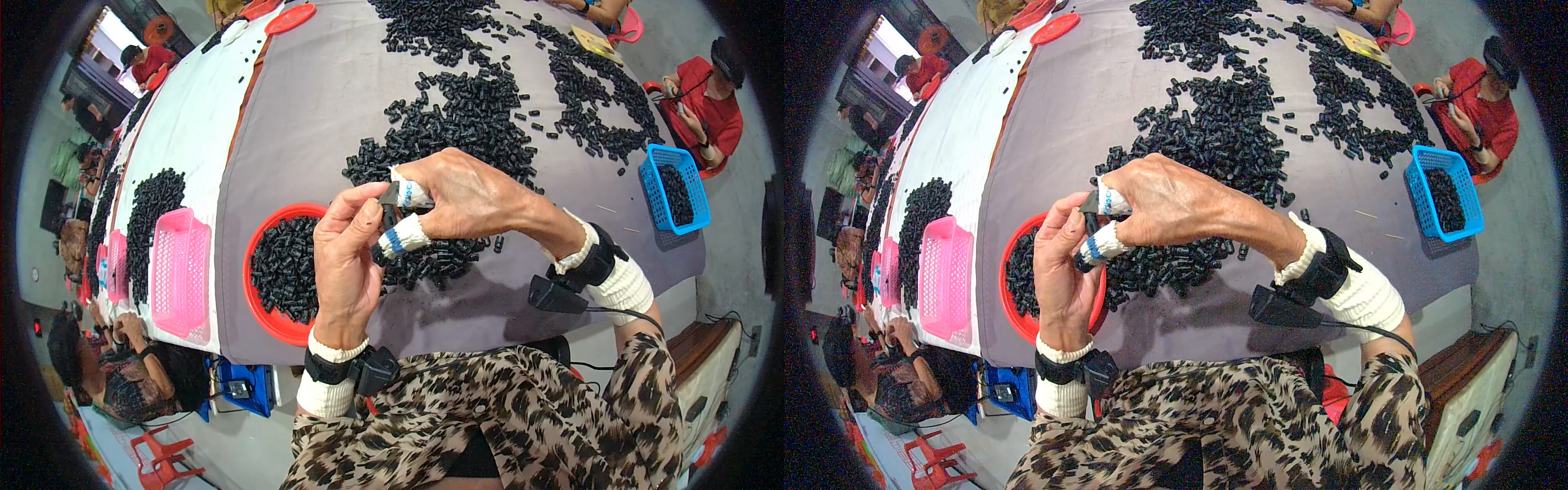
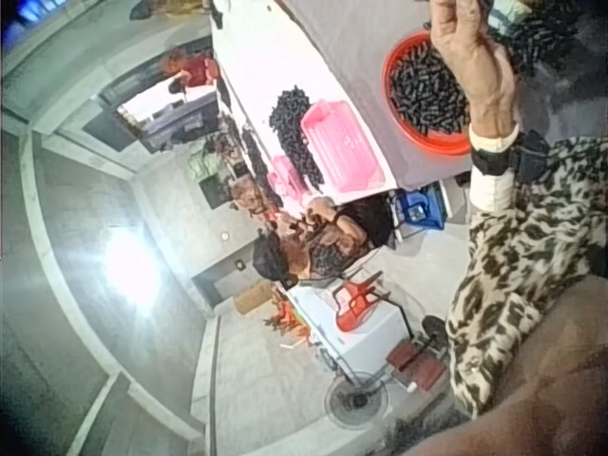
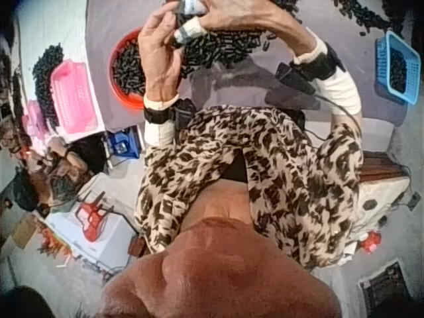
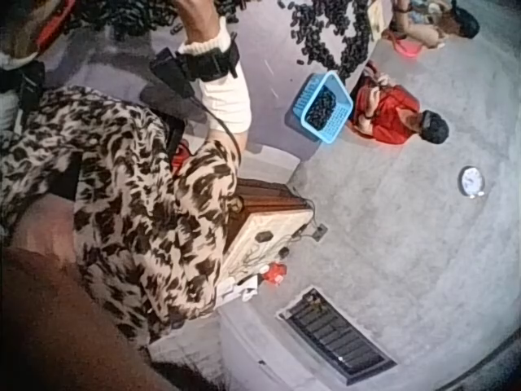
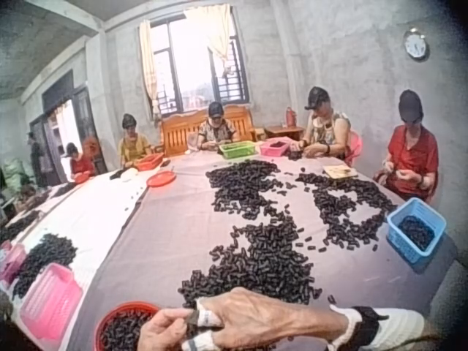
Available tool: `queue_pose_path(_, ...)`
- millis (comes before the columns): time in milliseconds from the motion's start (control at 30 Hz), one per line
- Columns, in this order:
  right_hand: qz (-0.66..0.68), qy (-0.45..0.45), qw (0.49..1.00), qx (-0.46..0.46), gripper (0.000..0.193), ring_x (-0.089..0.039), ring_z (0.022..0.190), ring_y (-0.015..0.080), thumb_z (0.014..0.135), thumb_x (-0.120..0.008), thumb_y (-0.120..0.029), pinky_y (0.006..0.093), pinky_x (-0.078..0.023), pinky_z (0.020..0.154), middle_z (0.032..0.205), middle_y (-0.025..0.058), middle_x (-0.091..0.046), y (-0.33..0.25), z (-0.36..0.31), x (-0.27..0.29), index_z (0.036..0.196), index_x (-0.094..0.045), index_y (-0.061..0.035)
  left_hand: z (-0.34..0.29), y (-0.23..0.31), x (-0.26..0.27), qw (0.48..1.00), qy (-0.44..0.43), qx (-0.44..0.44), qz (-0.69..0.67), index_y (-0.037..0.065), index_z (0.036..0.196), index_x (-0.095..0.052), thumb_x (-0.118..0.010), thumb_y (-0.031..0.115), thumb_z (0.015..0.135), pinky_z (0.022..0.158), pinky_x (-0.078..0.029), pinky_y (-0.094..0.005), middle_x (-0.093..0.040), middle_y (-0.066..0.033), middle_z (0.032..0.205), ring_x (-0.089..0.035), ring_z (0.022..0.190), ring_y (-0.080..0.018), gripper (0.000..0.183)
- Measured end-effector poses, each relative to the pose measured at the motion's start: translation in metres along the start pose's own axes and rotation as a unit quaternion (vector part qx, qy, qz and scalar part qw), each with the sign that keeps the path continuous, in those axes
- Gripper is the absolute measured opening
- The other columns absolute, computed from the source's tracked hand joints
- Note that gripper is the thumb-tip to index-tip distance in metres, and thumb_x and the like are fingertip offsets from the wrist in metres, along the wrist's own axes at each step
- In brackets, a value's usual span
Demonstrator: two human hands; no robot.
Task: Assembling small black plastic components at a workstation.
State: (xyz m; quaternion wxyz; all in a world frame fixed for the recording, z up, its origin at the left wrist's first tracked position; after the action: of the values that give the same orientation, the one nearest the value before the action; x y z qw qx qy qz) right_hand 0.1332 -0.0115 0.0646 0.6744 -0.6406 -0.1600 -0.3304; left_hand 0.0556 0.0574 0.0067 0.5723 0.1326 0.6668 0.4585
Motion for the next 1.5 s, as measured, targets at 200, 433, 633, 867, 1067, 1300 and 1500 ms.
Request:
queue_pose_path(200,0.000,-0.003,1.000,-0.008,0.040,-0.050,0.052,0.0227,0.067,-0.069,-0.036,0.0357,-0.040,0.052,0.056,0.0127,-0.053,0.003,0.000,-0.001,0.069,-0.056,0.0025,0.000,0.001,0.003,1.000,0.000,-0.004,0.015,-0.003,0.104,-0.055,-0.055,0.008,0.086,0.076,-0.051,-0.0267,-0.061,-0.0103,0.095,-0.061,0.084,-0.0154,0.021)
queue_pose_path(433,0.008,0.004,1.000,-0.011,0.038,-0.052,0.052,0.0246,0.068,-0.068,-0.034,0.0369,-0.040,0.052,0.057,0.0143,-0.054,0.006,0.000,-0.001,0.069,-0.056,0.0027,0.000,0.003,-0.002,0.998,0.048,-0.006,0.032,0.000,0.100,-0.060,-0.061,0.009,0.084,0.063,-0.041,-0.0176,-0.059,0.0010,0.078,-0.049,0.066,-0.0034,0.019)
queue_pose_path(633,-0.003,0.003,1.000,-0.006,0.037,-0.052,0.051,0.0259,0.068,-0.068,-0.032,0.0376,-0.041,0.052,0.057,0.0150,-0.054,0.005,0.000,-0.002,0.069,-0.056,0.0028,-0.001,0.002,0.001,0.999,0.035,-0.002,0.035,0.000,0.099,-0.061,-0.061,0.009,0.084,0.060,-0.038,-0.0170,-0.057,0.0021,0.075,-0.047,0.064,-0.0028,0.018)
queue_pose_path(867,0.003,0.007,1.000,-0.012,0.034,-0.052,0.051,0.0266,0.069,-0.066,-0.029,0.0377,-0.041,0.052,0.057,0.0159,-0.055,0.004,-0.002,0.000,0.071,-0.056,0.0036,0.000,0.003,0.005,0.999,0.032,-0.013,0.030,-0.001,0.102,-0.058,-0.057,0.008,0.085,0.068,-0.044,-0.0216,-0.058,-0.0036,0.084,-0.053,0.073,-0.0086,0.019)
queue_pose_path(1067,0.023,-0.005,1.000,-0.005,0.029,-0.054,0.052,0.0284,0.069,-0.063,-0.024,0.0381,-0.042,0.053,0.059,0.0178,-0.056,0.007,-0.001,-0.005,0.071,-0.056,0.0046,0.001,0.000,0.005,1.000,-0.005,-0.012,0.020,-0.002,0.104,-0.056,-0.054,0.008,0.087,0.073,-0.052,-0.0258,-0.061,-0.0097,0.094,-0.061,0.084,-0.0142,0.020)
queue_pose_path(1300,0.086,0.029,0.996,0.016,0.033,-0.044,0.051,0.0125,0.069,-0.072,-0.029,0.0295,-0.036,0.047,0.056,0.0010,-0.049,0.006,-0.002,-0.006,0.070,-0.056,-0.0002,0.000,0.000,-0.004,1.000,-0.001,0.010,-0.026,-0.002,0.105,-0.053,-0.053,0.012,0.088,0.075,-0.051,-0.0268,-0.060,-0.0098,0.094,-0.061,0.082,-0.0150,0.022)
queue_pose_path(1500,0.036,0.041,0.998,0.003,0.031,-0.056,0.057,0.0284,0.064,-0.066,-0.024,0.0369,-0.044,0.057,0.066,0.0182,-0.059,-0.001,0.000,0.000,0.076,-0.059,0.0033,-0.001,-0.004,-0.001,0.992,0.028,0.027,-0.121,-0.002,0.105,-0.054,-0.058,0.005,0.084,0.074,-0.051,-0.0252,-0.062,-0.0089,0.091,-0.061,0.080,-0.0134,0.023)
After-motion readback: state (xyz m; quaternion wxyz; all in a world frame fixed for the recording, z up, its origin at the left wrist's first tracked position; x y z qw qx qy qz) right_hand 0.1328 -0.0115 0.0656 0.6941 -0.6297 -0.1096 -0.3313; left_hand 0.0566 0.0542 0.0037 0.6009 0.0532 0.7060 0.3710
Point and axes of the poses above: each hand's wrist, its own z-axis towards the middle knuckle, its own x-axis out of the back of the hand, y = z × x, the point moved 8 cm from there along z, towards the middle knuckle
